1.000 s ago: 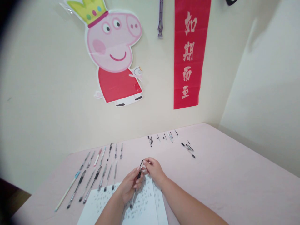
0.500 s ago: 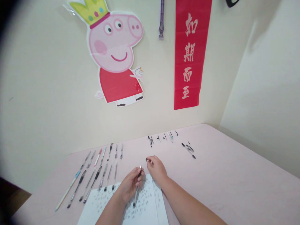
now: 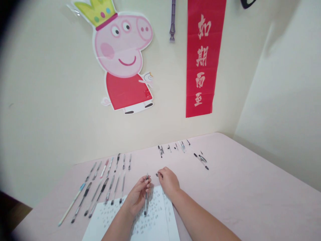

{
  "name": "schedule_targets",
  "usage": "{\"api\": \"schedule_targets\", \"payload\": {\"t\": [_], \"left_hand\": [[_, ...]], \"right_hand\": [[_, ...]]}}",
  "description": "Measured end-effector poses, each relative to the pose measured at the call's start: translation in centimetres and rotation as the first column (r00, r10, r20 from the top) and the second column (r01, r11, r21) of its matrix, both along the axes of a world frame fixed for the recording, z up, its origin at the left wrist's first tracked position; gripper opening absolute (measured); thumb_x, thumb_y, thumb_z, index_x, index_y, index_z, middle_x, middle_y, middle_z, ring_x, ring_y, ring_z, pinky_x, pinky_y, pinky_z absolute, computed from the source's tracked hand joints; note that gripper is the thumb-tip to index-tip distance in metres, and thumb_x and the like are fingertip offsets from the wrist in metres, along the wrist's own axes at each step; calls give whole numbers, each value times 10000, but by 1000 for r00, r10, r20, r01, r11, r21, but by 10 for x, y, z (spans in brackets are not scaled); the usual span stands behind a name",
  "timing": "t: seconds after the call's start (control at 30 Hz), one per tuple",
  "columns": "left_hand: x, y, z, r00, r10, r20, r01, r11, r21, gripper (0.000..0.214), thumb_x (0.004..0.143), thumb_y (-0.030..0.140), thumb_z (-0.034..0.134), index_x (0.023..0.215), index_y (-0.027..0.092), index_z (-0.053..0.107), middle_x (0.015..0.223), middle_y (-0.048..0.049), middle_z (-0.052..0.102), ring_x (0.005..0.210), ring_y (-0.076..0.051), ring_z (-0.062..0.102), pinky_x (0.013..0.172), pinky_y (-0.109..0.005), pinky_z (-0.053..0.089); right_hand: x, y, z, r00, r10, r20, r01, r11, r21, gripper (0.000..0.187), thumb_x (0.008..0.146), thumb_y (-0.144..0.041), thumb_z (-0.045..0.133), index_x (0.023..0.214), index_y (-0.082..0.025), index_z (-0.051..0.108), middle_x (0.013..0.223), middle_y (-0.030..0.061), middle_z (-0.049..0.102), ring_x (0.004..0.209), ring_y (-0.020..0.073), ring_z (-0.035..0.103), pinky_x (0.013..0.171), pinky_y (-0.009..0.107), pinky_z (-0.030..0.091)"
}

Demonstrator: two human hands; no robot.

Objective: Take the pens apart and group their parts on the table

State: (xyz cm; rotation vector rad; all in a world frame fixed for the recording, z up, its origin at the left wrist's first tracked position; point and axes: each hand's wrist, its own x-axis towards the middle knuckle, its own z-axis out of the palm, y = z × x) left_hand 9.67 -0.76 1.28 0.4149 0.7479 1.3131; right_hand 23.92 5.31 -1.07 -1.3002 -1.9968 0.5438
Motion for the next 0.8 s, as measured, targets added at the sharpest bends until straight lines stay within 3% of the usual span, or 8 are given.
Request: {"api": "schedule_targets", "payload": {"t": [0.13, 0.4, 0.6, 0.8], "left_hand": [[0, 0, 0, 1000, 5, -25, -5, 1000, 1, 191, 712, 47, 653, 857, 141, 573, 712, 7, 530, 575, -38, 514, 483, -110, 429], [3, -3, 3, 997, -8, -77, 5, 999, -31, 194, 689, 77, 700, 808, 134, 557, 645, 23, 547, 519, -33, 532, 500, -113, 474], [1, -2, -1, 994, -39, -99, 38, 999, -11, 213, 665, 137, 738, 756, 141, 546, 631, 29, 570, 525, -34, 547, 522, -115, 480], [4, -4, -3, 979, -90, -181, 95, 995, 19, 234, 650, 215, 760, 718, 135, 551, 607, 29, 568, 516, -33, 524, 525, -124, 455]], "right_hand": [[0, 0, 0, 999, -2, -45, 2, 1000, 2, 182, 802, -170, 519, 897, -207, 669, 876, 54, 628, 799, 169, 580, 722, 263, 405], [-4, 0, 8, 914, 146, -379, -119, 988, 93, 152, 810, -224, 516, 879, -192, 648, 846, 54, 597, 677, 146, 524, 648, 279, 432], [-7, -4, 17, 810, 248, -532, -293, 956, 0, 194, 797, -365, 565, 750, -196, 646, 793, 43, 579, 738, 154, 541, 592, 246, 417], [-9, -6, 15, 713, 273, -646, -407, 911, -63, 234, 726, -397, 650, 639, -184, 603, 781, 31, 572, 740, 153, 534, 651, 264, 405]]}}
